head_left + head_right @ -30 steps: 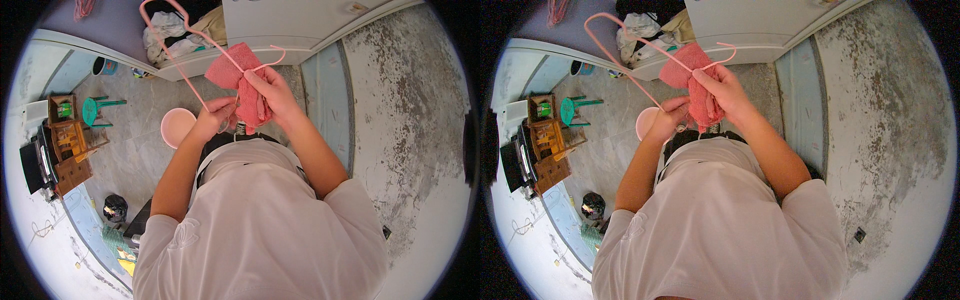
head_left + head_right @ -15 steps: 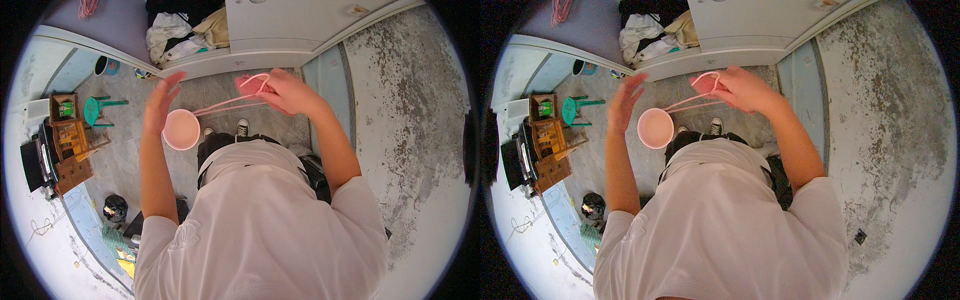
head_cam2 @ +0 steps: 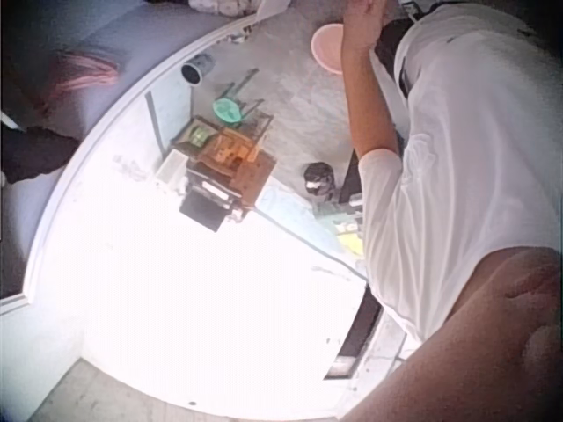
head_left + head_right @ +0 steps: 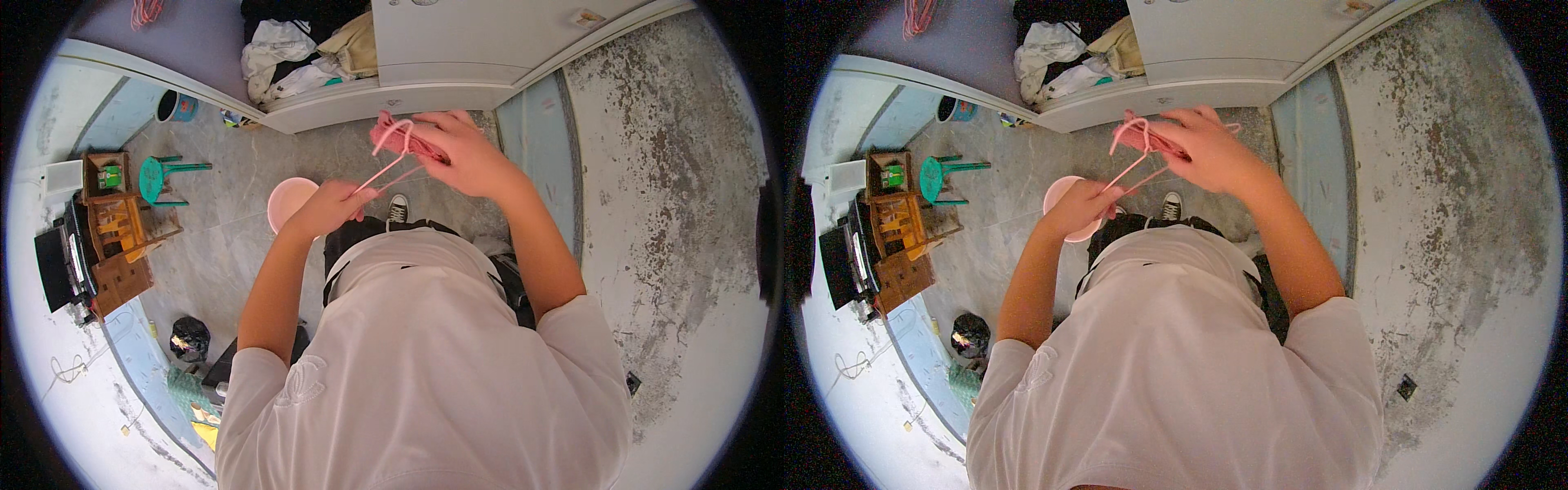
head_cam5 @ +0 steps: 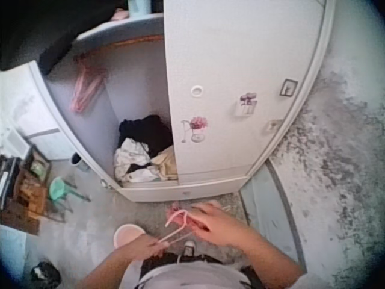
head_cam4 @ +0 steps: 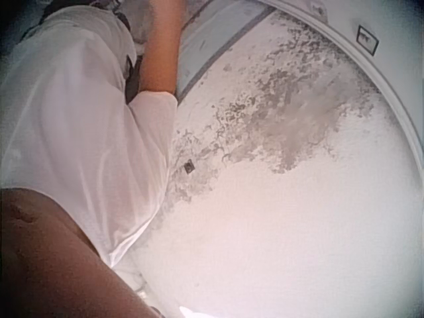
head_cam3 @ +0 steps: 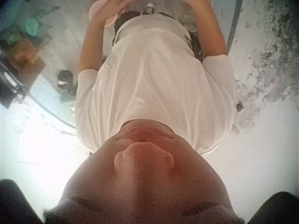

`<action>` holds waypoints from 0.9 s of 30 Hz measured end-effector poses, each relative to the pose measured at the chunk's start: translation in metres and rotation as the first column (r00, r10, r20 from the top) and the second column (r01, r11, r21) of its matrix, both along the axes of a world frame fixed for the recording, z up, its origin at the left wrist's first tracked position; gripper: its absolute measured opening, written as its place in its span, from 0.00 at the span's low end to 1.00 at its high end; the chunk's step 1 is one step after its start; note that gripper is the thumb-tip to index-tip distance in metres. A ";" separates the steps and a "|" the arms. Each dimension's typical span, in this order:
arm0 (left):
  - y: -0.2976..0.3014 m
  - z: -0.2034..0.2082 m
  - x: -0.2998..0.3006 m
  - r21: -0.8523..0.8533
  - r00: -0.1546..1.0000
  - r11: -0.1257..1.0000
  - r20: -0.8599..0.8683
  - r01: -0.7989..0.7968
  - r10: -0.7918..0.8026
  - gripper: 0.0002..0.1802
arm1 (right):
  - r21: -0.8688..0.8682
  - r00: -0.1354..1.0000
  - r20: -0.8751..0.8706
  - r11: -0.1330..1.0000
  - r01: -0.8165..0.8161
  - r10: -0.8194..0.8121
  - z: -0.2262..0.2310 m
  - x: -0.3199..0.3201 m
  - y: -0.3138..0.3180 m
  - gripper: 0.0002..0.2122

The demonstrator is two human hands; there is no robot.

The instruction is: The person wraps a pink cloth around the bottom of a pink plastic hanger before placing a white t-shirt onto the hanger and hanging it inside a closet.

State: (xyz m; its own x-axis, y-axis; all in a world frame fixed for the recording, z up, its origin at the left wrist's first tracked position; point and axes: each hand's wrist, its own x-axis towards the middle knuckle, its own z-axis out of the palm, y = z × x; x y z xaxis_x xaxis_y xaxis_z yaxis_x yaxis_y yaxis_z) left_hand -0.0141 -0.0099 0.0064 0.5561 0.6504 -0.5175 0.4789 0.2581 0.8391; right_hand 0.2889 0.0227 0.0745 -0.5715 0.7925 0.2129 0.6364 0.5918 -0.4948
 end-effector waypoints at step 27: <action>-0.025 0.013 -0.022 -0.185 0.935 0.943 0.176 -0.276 0.309 0.26 | 0.183 0.931 0.099 0.927 0.329 -0.350 -0.050 0.035 -0.018 0.33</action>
State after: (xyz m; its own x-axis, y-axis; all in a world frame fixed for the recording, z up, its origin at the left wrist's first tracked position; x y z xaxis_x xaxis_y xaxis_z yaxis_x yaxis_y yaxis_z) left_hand -0.0358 -0.0350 0.0191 0.4554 0.7205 -0.5230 0.1892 0.4957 0.8476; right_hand 0.3241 0.0047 0.0249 -0.3049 0.9052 0.2962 0.8645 0.3935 -0.3126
